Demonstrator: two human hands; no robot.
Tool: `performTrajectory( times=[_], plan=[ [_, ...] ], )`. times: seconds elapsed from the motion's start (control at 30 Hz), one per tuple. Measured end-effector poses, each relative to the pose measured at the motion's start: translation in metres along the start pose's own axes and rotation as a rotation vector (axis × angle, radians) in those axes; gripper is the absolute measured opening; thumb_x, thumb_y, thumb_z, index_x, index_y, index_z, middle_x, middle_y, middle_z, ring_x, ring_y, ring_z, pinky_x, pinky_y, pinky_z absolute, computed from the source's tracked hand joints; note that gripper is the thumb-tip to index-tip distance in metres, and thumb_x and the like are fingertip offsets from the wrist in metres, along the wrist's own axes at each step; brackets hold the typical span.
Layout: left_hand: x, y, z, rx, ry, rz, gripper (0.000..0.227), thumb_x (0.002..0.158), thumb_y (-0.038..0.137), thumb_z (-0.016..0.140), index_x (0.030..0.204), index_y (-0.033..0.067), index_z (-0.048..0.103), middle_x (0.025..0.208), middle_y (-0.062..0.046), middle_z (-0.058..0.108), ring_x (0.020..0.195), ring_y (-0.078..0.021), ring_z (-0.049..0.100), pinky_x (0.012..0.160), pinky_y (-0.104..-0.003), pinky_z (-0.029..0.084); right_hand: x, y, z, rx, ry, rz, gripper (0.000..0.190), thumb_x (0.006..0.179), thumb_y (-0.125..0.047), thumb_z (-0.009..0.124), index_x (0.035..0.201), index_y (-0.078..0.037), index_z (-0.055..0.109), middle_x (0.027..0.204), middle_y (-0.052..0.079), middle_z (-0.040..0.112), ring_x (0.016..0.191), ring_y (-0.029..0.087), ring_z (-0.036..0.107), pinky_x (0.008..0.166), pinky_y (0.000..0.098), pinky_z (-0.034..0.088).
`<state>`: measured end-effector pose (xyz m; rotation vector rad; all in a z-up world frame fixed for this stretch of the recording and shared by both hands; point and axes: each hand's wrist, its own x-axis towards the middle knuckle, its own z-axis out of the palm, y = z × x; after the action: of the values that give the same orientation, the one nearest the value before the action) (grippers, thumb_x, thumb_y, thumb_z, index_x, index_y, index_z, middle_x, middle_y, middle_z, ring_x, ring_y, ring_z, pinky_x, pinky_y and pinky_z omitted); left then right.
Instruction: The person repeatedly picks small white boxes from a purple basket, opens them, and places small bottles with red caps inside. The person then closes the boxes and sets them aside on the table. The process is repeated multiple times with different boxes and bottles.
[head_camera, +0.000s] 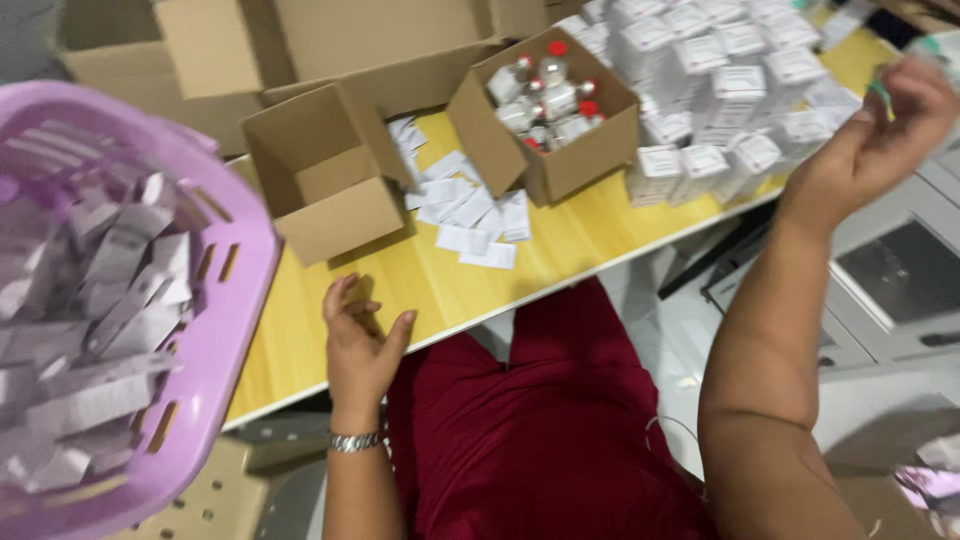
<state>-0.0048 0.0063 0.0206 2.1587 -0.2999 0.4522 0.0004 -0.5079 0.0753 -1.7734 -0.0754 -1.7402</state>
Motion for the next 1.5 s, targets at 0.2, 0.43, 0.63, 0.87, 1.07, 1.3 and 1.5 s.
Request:
performTrajectory(
  times=[0.2,0.43,0.63,0.87,1.07,1.3,1.5],
  plan=[
    [0.0,0.003,-0.002,0.09,-0.014,0.015,0.081,0.081,0.023,0.086,0.145,0.005,0.04,0.141,-0.017,0.056,0.104,-0.0269,0.068,0.078,-0.038,0.059,-0.042,-0.119,0.098,0.255,-0.837,0.125,0.024,0.099,0.0,0.068,0.121,-0.007,0.073,0.112,0.011,0.075,0.102,0.02,0.071,0.09,0.0288,0.054],
    [0.001,0.007,-0.006,0.131,-0.019,0.085,0.073,0.084,0.026,0.083,0.141,0.0013,0.046,0.126,-0.018,0.067,0.107,-0.0298,0.069,0.09,-0.04,0.057,-0.096,-0.2,0.164,-0.261,-1.33,-0.165,0.035,0.082,-0.024,0.076,0.113,-0.008,0.07,0.099,0.012,0.072,0.095,0.032,0.069,0.076,0.0459,0.056],
    [0.001,0.007,-0.006,0.08,-0.009,0.045,0.067,0.085,0.025,0.081,0.139,0.001,0.049,0.122,-0.016,0.068,0.103,-0.0285,0.069,0.088,-0.039,0.057,-0.108,-0.191,0.172,-0.295,-1.175,-0.258,0.03,0.084,-0.009,0.069,0.114,-0.013,0.073,0.095,0.009,0.071,0.093,0.031,0.069,0.075,0.0443,0.056],
    [-0.001,-0.012,-0.034,-0.019,0.247,0.11,0.036,0.095,0.014,0.074,0.126,0.0042,0.06,0.118,-0.016,0.067,0.112,-0.0317,0.065,0.099,-0.04,0.054,-0.116,-0.205,0.174,-0.05,-0.865,-0.442,0.012,0.081,-0.01,0.072,0.093,-0.012,0.073,0.091,0.005,0.066,0.089,0.029,0.065,0.075,0.0426,0.053],
    [0.016,-0.048,-0.128,0.935,0.364,-0.155,0.057,0.076,0.012,0.078,0.13,0.0059,0.063,0.136,-0.029,0.051,0.13,-0.0556,0.04,0.106,-0.07,0.028,-0.143,-0.221,0.184,0.208,-0.9,-0.494,0.012,0.074,-0.004,0.072,0.084,-0.01,0.068,0.087,0.007,0.061,0.088,0.028,0.062,0.076,0.0414,0.053],
    [0.02,-0.061,-0.164,0.848,0.493,-0.386,0.082,0.077,0.027,0.088,0.146,0.0017,0.052,0.134,-0.038,0.041,0.127,-0.0615,0.034,0.106,-0.073,0.022,-0.152,-0.219,0.188,0.191,-0.977,-0.399,0.014,0.073,-0.007,0.075,0.086,-0.011,0.073,0.085,0.005,0.061,0.087,0.027,0.061,0.075,0.0423,0.051],
    [0.019,-0.063,-0.159,0.876,0.541,-0.249,0.064,0.081,0.021,0.088,0.136,0.0067,0.059,0.138,-0.026,0.046,0.131,-0.0464,0.042,0.109,-0.067,0.023,-0.144,-0.225,0.184,0.143,-1.032,-0.312,0.025,0.072,-0.027,0.083,0.087,-0.009,0.073,0.092,0.008,0.064,0.09,0.029,0.061,0.076,0.0442,0.051]
  ],
)
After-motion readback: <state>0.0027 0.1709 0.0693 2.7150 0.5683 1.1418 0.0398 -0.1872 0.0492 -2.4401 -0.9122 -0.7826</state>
